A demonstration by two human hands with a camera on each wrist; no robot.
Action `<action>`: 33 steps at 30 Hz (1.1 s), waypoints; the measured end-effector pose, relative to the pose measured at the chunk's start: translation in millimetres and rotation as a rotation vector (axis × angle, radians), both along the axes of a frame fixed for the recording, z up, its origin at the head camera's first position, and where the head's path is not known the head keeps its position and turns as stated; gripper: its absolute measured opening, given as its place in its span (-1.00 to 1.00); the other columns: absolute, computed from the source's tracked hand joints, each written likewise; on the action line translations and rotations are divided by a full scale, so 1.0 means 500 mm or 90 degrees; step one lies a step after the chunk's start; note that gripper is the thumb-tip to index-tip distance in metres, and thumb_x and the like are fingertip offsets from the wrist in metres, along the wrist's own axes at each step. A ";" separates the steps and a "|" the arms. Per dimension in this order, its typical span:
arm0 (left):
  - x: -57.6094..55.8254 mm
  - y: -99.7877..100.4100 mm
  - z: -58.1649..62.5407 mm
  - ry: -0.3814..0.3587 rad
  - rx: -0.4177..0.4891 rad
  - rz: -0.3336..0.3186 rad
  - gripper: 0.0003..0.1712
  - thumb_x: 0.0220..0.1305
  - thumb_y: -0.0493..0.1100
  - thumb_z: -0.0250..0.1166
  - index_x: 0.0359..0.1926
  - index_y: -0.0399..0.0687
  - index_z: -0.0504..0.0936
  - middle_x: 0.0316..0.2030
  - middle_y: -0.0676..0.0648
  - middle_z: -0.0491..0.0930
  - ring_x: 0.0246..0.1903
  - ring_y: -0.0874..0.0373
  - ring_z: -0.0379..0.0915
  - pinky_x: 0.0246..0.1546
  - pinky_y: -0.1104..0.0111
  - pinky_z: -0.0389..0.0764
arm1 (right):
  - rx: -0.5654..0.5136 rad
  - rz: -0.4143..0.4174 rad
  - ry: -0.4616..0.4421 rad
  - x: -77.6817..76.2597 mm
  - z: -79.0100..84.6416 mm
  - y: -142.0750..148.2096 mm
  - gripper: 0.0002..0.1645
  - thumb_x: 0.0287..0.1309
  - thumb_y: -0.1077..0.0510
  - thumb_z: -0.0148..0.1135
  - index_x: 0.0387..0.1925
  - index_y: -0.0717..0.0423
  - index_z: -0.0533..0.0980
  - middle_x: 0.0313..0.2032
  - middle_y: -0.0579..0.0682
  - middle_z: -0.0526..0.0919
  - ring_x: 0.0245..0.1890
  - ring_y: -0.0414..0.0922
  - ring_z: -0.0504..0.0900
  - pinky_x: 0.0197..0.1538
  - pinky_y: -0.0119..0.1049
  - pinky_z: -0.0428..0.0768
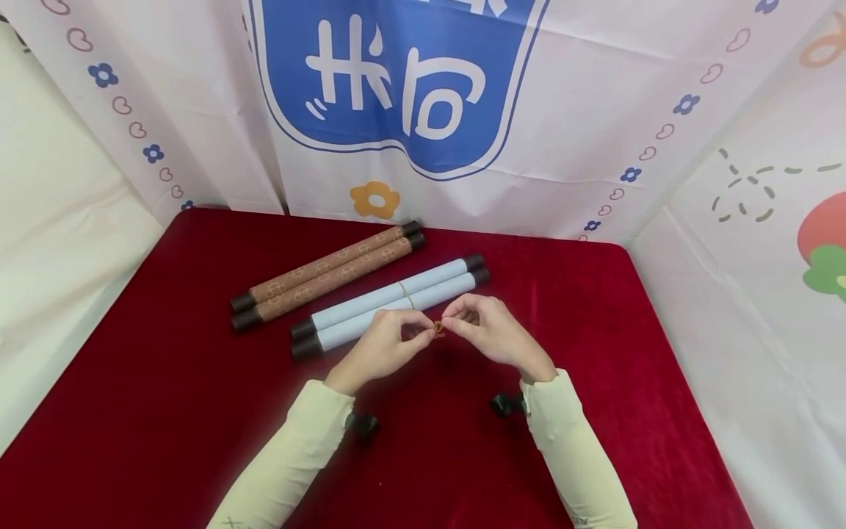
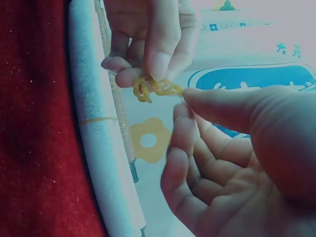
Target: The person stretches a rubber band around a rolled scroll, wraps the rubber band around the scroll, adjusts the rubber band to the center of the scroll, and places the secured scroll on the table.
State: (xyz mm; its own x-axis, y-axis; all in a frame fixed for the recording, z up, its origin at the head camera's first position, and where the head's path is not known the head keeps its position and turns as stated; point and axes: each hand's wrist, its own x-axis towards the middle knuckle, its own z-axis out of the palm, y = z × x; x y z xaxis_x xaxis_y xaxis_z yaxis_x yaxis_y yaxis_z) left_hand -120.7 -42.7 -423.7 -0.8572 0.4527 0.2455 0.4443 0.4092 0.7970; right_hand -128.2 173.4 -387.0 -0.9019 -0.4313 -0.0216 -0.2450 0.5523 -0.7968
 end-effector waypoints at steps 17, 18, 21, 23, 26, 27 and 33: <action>0.003 0.000 0.007 -0.034 0.030 0.112 -0.85 0.26 -0.02 0.28 -0.28 0.13 0.76 -0.35 0.15 0.74 -0.50 0.36 0.56 -0.47 0.44 0.57 | 0.009 -0.013 0.040 0.006 -0.011 -0.026 -0.88 0.16 0.07 0.34 -0.24 -0.10 0.67 -0.34 -0.16 0.73 -0.37 -0.25 0.63 -0.21 -0.29 0.63; 0.003 0.001 0.007 -0.030 0.028 0.111 -0.85 0.26 -0.03 0.28 -0.28 0.13 0.76 -0.34 0.15 0.74 -0.50 0.37 0.56 -0.46 0.45 0.57 | 0.006 -0.020 0.039 0.005 -0.012 -0.026 -0.88 0.15 0.08 0.34 -0.24 -0.10 0.67 -0.34 -0.15 0.74 -0.38 -0.24 0.63 -0.22 -0.30 0.63; 0.002 0.001 0.007 -0.009 0.022 0.107 -0.85 0.26 -0.06 0.28 -0.29 0.10 0.77 -0.34 0.13 0.74 -0.47 0.39 0.58 -0.43 0.47 0.58 | 0.000 -0.032 0.039 0.005 -0.014 -0.027 -0.88 0.15 0.08 0.34 -0.24 -0.09 0.68 -0.34 -0.15 0.74 -0.38 -0.24 0.64 -0.22 -0.31 0.63; 0.002 0.002 0.004 0.020 0.010 0.105 -0.85 0.26 -0.09 0.29 -0.29 0.06 0.77 -0.34 0.11 0.75 -0.44 0.39 0.59 -0.41 0.48 0.59 | -0.002 -0.036 0.042 0.005 -0.016 -0.030 -0.88 0.15 0.08 0.35 -0.25 -0.07 0.68 -0.35 -0.15 0.74 -0.39 -0.24 0.64 -0.23 -0.33 0.63; 0.003 0.006 0.001 0.065 -0.025 0.103 -0.87 0.25 -0.14 0.29 -0.29 0.01 0.77 -0.34 0.08 0.74 -0.41 0.37 0.61 -0.38 0.50 0.60 | -0.001 -0.040 0.054 0.005 -0.018 -0.033 -0.87 0.14 0.07 0.35 -0.26 -0.04 0.69 -0.35 -0.15 0.74 -0.40 -0.24 0.65 -0.25 -0.36 0.63; 0.004 0.007 0.000 0.078 -0.039 0.102 -0.87 0.25 -0.15 0.29 -0.28 0.00 0.77 -0.34 0.07 0.74 -0.40 0.36 0.61 -0.37 0.50 0.60 | 0.001 -0.042 0.057 0.006 -0.019 -0.034 -0.87 0.14 0.07 0.35 -0.27 -0.03 0.69 -0.36 -0.15 0.74 -0.40 -0.24 0.65 -0.26 -0.36 0.63; 0.013 0.014 0.005 0.112 -0.082 0.095 -0.88 0.26 -0.19 0.29 -0.28 -0.03 0.76 -0.31 0.04 0.74 -0.34 0.31 0.60 -0.34 0.46 0.60 | 0.012 -0.063 0.066 0.009 -0.024 -0.041 -0.93 0.14 0.13 0.34 -0.34 0.02 0.68 -0.41 -0.12 0.73 -0.45 -0.28 0.64 -0.31 -0.41 0.63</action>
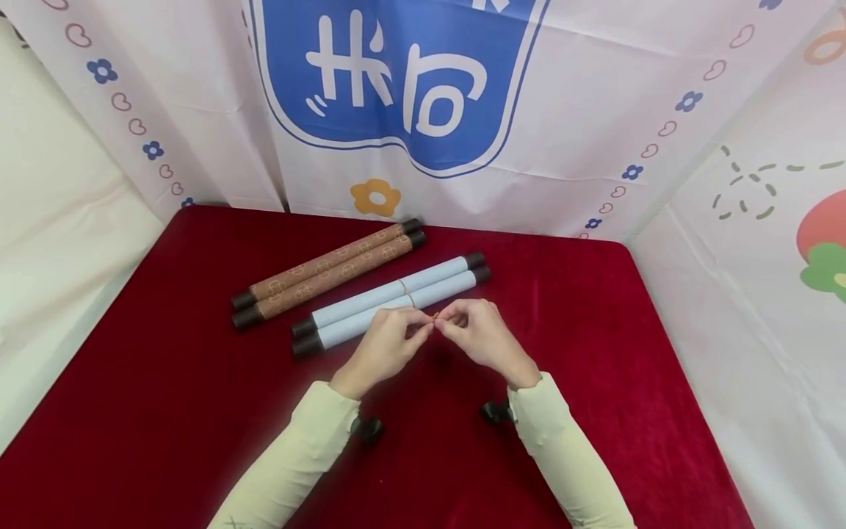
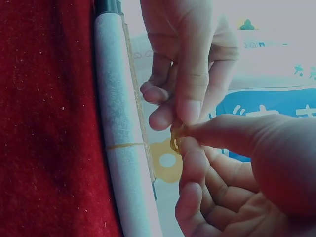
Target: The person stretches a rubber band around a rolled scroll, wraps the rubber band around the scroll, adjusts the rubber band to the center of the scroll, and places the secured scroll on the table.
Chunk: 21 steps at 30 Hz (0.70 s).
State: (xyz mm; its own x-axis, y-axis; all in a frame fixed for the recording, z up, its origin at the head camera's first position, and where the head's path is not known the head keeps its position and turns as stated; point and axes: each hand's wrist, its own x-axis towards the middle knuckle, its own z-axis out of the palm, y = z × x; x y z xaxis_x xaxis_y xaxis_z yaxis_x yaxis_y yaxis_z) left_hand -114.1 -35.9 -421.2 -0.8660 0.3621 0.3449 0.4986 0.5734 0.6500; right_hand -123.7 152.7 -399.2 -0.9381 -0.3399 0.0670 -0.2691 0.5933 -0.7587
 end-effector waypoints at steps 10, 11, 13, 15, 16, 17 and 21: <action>-0.004 -0.008 0.002 0.004 0.042 0.047 -0.89 0.07 -0.23 0.30 -0.48 0.05 0.74 -0.58 0.15 0.65 -0.60 0.43 0.47 -0.52 0.55 0.51 | 0.018 -0.031 -0.006 -0.003 -0.010 0.006 -0.95 0.06 0.12 0.24 -0.46 -0.02 0.58 -0.52 -0.13 0.64 -0.54 -0.21 0.57 -0.42 -0.35 0.57; -0.007 -0.013 0.003 0.005 0.043 0.059 -0.88 0.04 -0.22 0.30 -0.51 0.07 0.74 -0.61 0.16 0.64 -0.61 0.43 0.46 -0.53 0.54 0.49 | 0.020 -0.036 -0.006 -0.005 -0.009 0.011 -0.95 0.06 0.12 0.23 -0.46 -0.02 0.57 -0.53 -0.12 0.63 -0.55 -0.20 0.57 -0.43 -0.34 0.56; -0.014 -0.026 0.006 0.005 0.036 0.082 -0.87 0.01 -0.21 0.29 -0.55 0.11 0.72 -0.65 0.18 0.61 -0.64 0.41 0.44 -0.54 0.52 0.48 | 0.021 -0.048 -0.006 -0.009 -0.005 0.022 -0.94 0.06 0.10 0.21 -0.45 -0.02 0.56 -0.53 -0.11 0.62 -0.56 -0.18 0.55 -0.43 -0.31 0.56; -0.022 -0.044 0.010 0.000 0.026 0.106 -0.87 -0.02 -0.18 0.28 -0.57 0.15 0.71 -0.66 0.19 0.60 -0.64 0.39 0.44 -0.52 0.49 0.48 | 0.021 -0.061 -0.007 -0.014 -0.001 0.038 -0.93 0.06 0.09 0.19 -0.43 -0.02 0.55 -0.51 -0.09 0.62 -0.54 -0.16 0.55 -0.41 -0.28 0.56; -0.026 -0.054 0.012 -0.004 0.020 0.120 -0.88 -0.03 -0.17 0.28 -0.58 0.16 0.70 -0.67 0.18 0.60 -0.64 0.37 0.44 -0.52 0.47 0.48 | 0.022 -0.071 -0.006 -0.017 0.002 0.046 -0.93 0.06 0.09 0.18 -0.42 -0.02 0.55 -0.50 -0.08 0.62 -0.53 -0.16 0.55 -0.39 -0.27 0.55; -0.030 -0.065 0.013 -0.008 0.013 0.136 -0.88 -0.04 -0.15 0.28 -0.59 0.17 0.70 -0.68 0.17 0.60 -0.65 0.36 0.45 -0.52 0.45 0.48 | 0.020 -0.081 -0.005 -0.020 0.004 0.054 -0.92 0.06 0.09 0.17 -0.41 -0.02 0.55 -0.48 -0.08 0.62 -0.51 -0.15 0.55 -0.37 -0.26 0.55; -0.044 -0.101 0.017 -0.042 -0.012 0.176 -0.89 -0.06 -0.13 0.29 -0.63 0.20 0.66 -0.69 0.17 0.58 -0.64 0.32 0.45 -0.52 0.41 0.48 | 0.013 -0.116 0.005 -0.029 0.011 0.082 -0.94 0.07 0.11 0.14 -0.40 -0.04 0.53 -0.46 -0.08 0.61 -0.49 -0.11 0.55 -0.33 -0.24 0.55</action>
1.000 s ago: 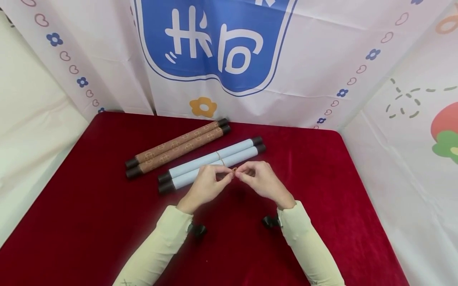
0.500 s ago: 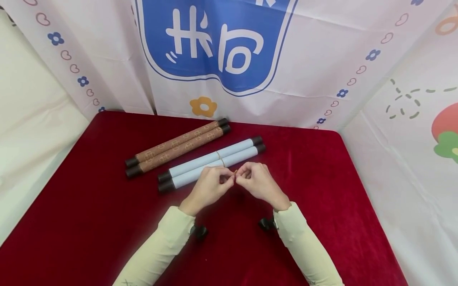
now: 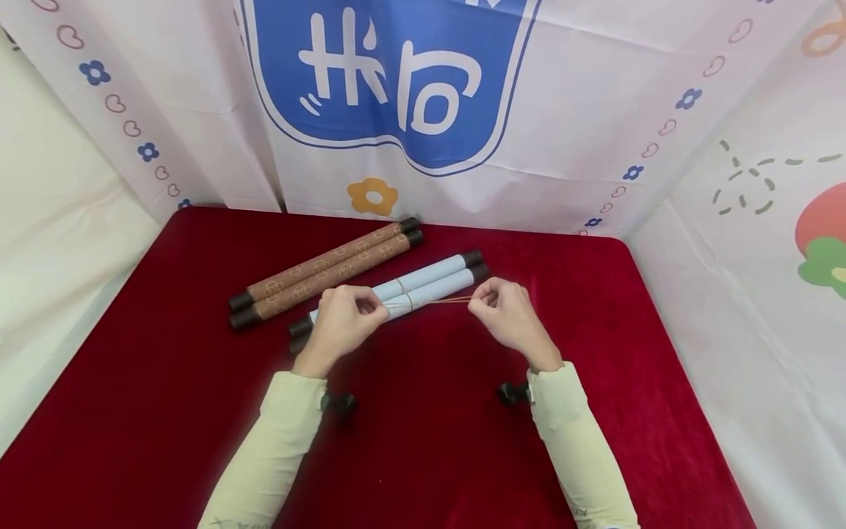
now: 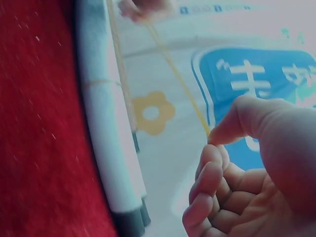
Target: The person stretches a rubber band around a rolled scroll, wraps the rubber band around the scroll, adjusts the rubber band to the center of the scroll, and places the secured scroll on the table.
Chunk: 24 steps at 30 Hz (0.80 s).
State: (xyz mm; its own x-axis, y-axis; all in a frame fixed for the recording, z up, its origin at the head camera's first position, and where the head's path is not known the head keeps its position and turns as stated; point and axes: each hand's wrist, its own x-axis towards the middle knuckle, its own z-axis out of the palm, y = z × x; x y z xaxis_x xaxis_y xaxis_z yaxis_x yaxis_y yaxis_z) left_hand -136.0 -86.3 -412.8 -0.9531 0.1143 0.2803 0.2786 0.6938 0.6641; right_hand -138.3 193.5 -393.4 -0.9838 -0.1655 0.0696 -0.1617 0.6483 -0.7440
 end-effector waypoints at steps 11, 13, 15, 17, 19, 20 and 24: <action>0.004 0.016 0.001 -0.094 -0.024 -0.293 -0.86 0.20 -0.11 0.28 -0.25 0.02 0.71 -0.42 0.18 0.64 -0.39 0.37 0.55 -0.30 0.42 0.61 | -0.079 0.172 -0.018 0.011 0.008 -0.029 -0.93 0.14 0.18 0.17 -0.37 -0.07 0.54 -0.42 -0.12 0.59 -0.37 -0.16 0.57 -0.24 -0.30 0.58; 0.006 0.020 0.000 -0.096 -0.015 -0.285 -0.83 0.24 -0.11 0.27 -0.19 -0.02 0.70 -0.35 0.13 0.67 -0.33 0.36 0.57 -0.23 0.39 0.63 | -0.079 0.188 -0.020 0.015 0.011 -0.033 -0.92 0.14 0.19 0.18 -0.38 -0.07 0.55 -0.42 -0.13 0.59 -0.37 -0.16 0.57 -0.24 -0.31 0.58; 0.006 0.022 -0.001 -0.088 -0.010 -0.270 -0.79 0.29 -0.12 0.23 -0.13 -0.06 0.69 -0.28 0.08 0.69 -0.27 0.34 0.59 -0.17 0.36 0.64 | -0.075 0.200 -0.023 0.016 0.012 -0.036 -0.92 0.13 0.20 0.18 -0.38 -0.07 0.55 -0.42 -0.13 0.59 -0.37 -0.16 0.57 -0.24 -0.31 0.58; 0.007 0.024 -0.002 -0.081 0.000 -0.263 -0.76 0.31 -0.12 0.22 -0.08 -0.09 0.67 -0.24 0.04 0.70 -0.23 0.32 0.61 -0.12 0.33 0.64 | -0.072 0.213 -0.030 0.018 0.013 -0.037 -0.92 0.14 0.20 0.18 -0.38 -0.06 0.56 -0.42 -0.13 0.59 -0.38 -0.16 0.56 -0.23 -0.30 0.58; 0.008 0.028 -0.004 -0.071 0.010 -0.270 -0.73 0.29 -0.12 0.24 -0.04 -0.10 0.66 -0.20 0.00 0.69 -0.19 0.28 0.61 -0.09 0.30 0.64 | -0.072 0.224 -0.040 0.021 0.013 -0.037 -0.91 0.14 0.21 0.18 -0.39 -0.06 0.56 -0.42 -0.12 0.59 -0.38 -0.16 0.56 -0.23 -0.26 0.58; 0.009 0.030 -0.006 -0.063 0.013 -0.276 -0.71 0.27 -0.12 0.26 -0.02 -0.11 0.65 -0.19 -0.01 0.69 -0.19 0.26 0.61 -0.09 0.30 0.63 | -0.072 0.230 -0.044 0.022 0.013 -0.038 -0.91 0.13 0.22 0.18 -0.39 -0.06 0.56 -0.42 -0.12 0.59 -0.38 -0.15 0.56 -0.23 -0.24 0.59; 0.014 0.047 -0.011 -0.028 0.018 -0.321 -0.63 0.17 -0.12 0.34 0.02 -0.06 0.62 -0.17 0.03 0.67 -0.16 0.26 0.59 -0.06 0.32 0.60 | -0.072 0.251 -0.051 0.026 0.013 -0.041 -0.87 0.13 0.24 0.19 -0.40 -0.09 0.55 -0.42 -0.12 0.60 -0.39 -0.15 0.56 -0.24 -0.26 0.59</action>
State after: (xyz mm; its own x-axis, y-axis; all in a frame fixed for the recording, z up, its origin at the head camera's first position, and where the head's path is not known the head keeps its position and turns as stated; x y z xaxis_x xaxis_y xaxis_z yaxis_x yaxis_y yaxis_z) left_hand -128.7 -63.0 -418.4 -0.7926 0.5557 0.2509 0.5453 0.4620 0.6994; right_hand -125.5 172.9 -386.9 -0.8500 -0.5256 0.0345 -0.3197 0.4626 -0.8269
